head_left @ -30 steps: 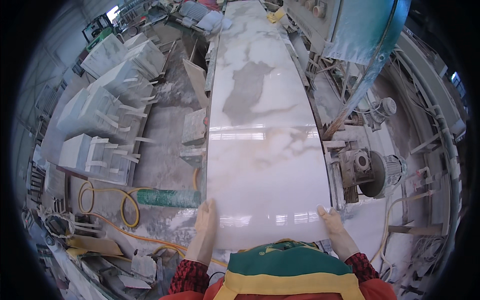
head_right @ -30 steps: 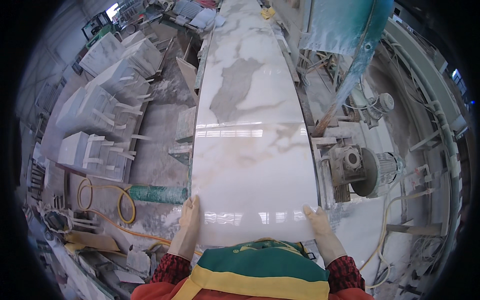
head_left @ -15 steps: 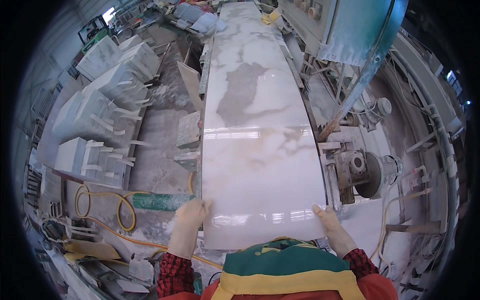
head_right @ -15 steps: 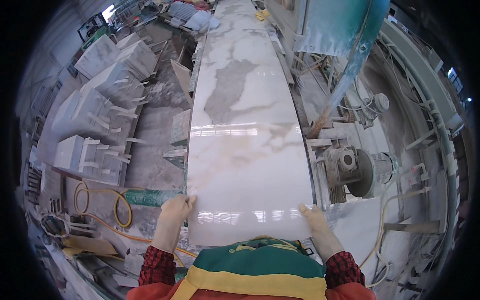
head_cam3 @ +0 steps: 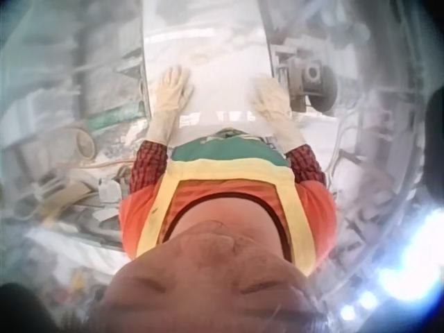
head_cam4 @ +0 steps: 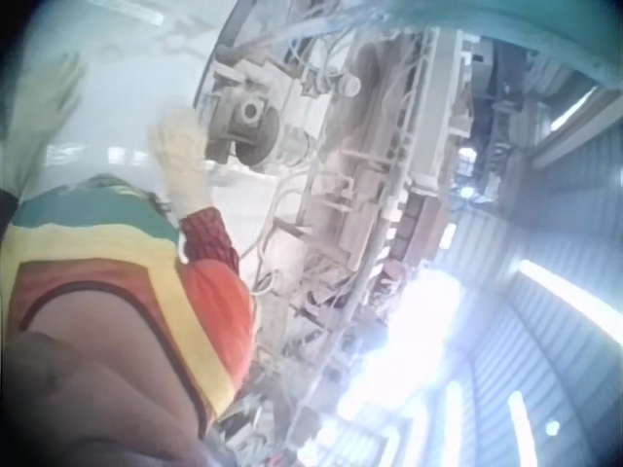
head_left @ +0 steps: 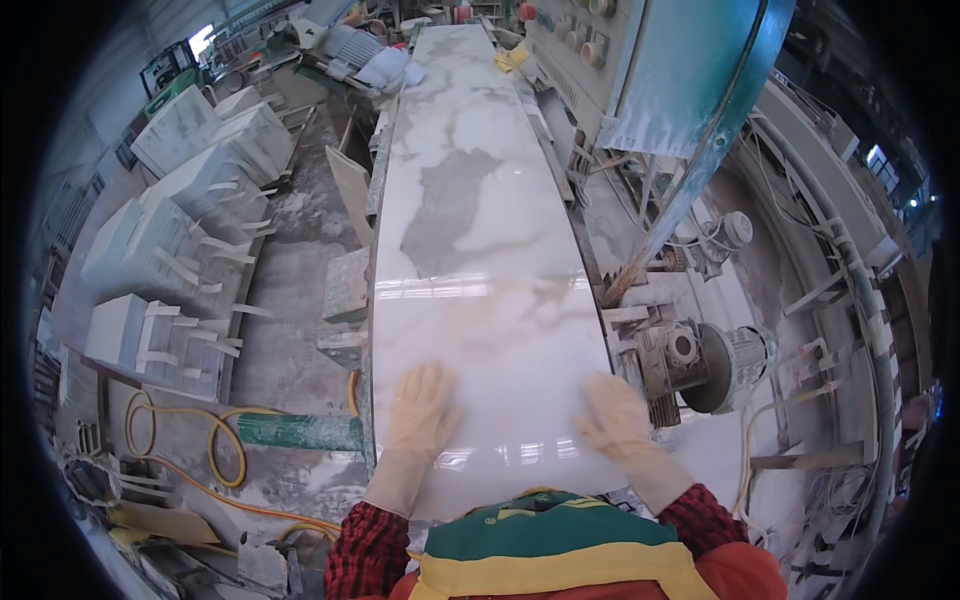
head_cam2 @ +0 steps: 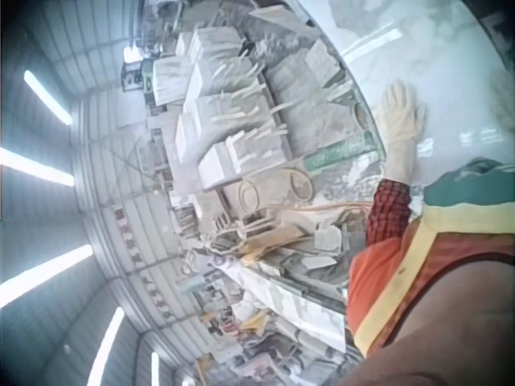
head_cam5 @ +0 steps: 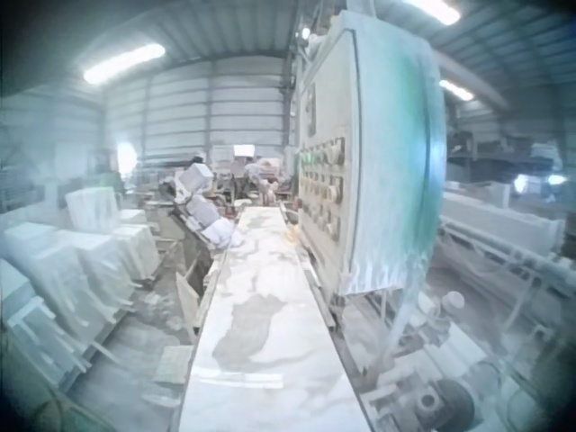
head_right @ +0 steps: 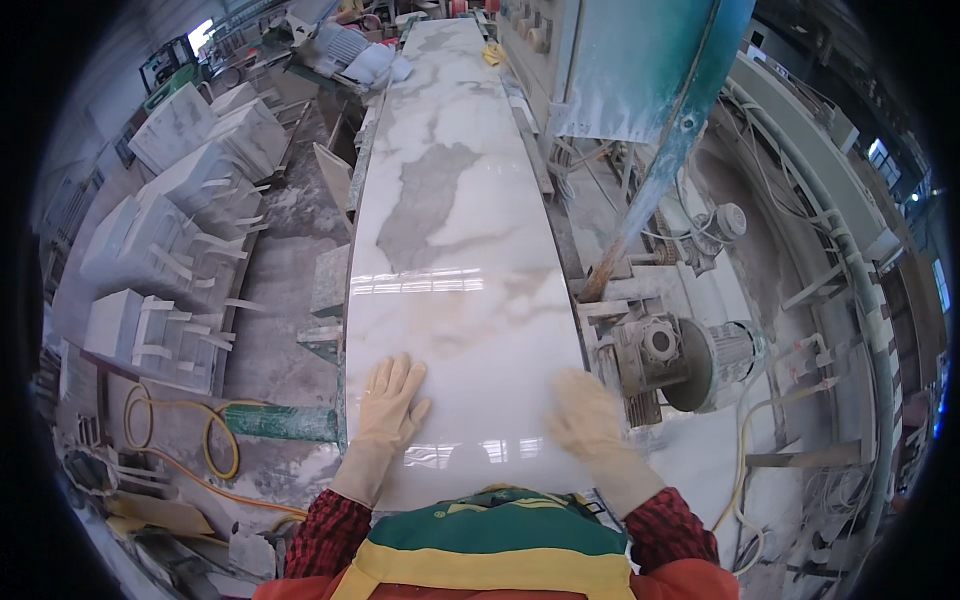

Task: The person repeatedly picks up large white slabs from a conveyor belt, turns them over, and places them back on the belt. This action is performed continuously throughout the clip.

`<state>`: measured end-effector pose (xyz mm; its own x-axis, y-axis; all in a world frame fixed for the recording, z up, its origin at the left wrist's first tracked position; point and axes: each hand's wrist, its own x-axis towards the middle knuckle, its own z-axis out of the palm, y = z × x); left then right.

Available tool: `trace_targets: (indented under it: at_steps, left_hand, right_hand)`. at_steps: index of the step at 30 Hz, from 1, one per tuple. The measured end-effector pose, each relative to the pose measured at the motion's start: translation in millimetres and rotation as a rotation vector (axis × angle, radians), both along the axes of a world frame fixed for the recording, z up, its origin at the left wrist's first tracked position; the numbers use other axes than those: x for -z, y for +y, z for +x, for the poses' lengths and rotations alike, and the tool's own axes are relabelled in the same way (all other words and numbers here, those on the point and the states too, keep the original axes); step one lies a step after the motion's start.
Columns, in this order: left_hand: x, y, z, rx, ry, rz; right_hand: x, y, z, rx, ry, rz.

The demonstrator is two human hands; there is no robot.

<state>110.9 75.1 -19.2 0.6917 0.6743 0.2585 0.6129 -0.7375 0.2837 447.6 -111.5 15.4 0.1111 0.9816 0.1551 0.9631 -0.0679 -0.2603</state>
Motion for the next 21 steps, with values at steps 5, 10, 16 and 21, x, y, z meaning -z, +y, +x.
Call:
trace_targets:
  at_steps: [5,10,16,21]
  left_hand:
    - [0,-2,-2,-0.043,0.031,-0.025]
    - [8,7,-1,-0.021,-0.019,0.02]
    - [4,-25,-29,-0.012,0.122,-0.056]
    - [-24,-108,-131,-0.105,0.033,-0.042]
  right_hand:
    - [46,35,-31,-0.059,0.01,0.097]
    - [46,38,-31,-0.033,0.039,0.075]
    - [62,40,-39,0.015,0.084,0.094]
    - [70,11,-129,-0.201,-0.006,0.137]
